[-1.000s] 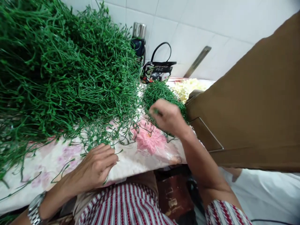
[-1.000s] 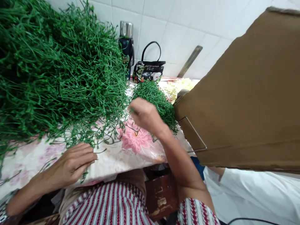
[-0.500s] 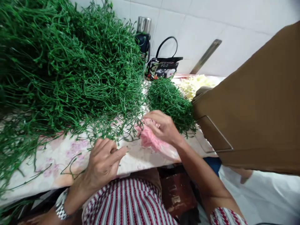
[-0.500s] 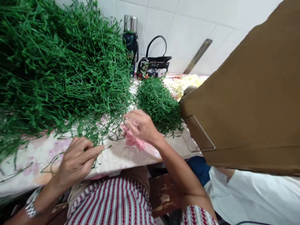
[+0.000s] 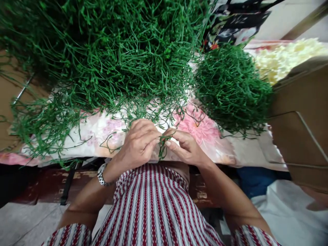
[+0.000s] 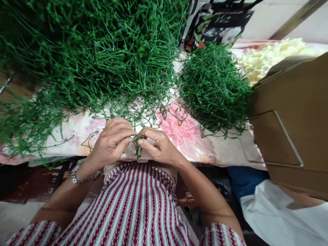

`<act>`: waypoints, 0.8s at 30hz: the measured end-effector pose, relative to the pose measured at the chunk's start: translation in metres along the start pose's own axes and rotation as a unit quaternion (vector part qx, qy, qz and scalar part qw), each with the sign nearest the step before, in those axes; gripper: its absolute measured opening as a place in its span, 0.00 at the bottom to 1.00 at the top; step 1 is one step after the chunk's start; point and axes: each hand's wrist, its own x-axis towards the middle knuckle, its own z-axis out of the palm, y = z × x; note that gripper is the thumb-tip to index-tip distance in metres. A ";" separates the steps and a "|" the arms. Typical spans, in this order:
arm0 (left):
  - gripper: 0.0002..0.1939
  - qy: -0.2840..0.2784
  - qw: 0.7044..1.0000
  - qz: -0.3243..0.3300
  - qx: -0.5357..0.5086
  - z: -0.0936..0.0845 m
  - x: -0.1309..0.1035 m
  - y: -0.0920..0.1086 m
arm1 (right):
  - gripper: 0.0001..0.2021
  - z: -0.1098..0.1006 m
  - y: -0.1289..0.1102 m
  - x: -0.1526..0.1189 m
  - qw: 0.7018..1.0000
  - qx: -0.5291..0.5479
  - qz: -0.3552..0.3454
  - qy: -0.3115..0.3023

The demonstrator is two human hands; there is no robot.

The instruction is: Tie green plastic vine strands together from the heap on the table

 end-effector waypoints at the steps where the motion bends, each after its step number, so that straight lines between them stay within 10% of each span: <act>1: 0.08 -0.011 1.000 0.000 -0.025 0.000 0.001 0.000 | 0.08 0.001 0.000 -0.001 1.000 0.000 0.002 0.000; 15: 0.07 -0.064 0.989 -0.119 -0.064 0.006 -0.001 0.002 | 0.04 0.021 0.001 -0.011 0.995 -0.036 0.022 0.094; 24: 0.09 -0.178 0.983 -0.035 -0.027 -0.003 0.006 0.003 | 0.03 0.016 -0.003 -0.010 0.976 -0.204 -0.062 0.051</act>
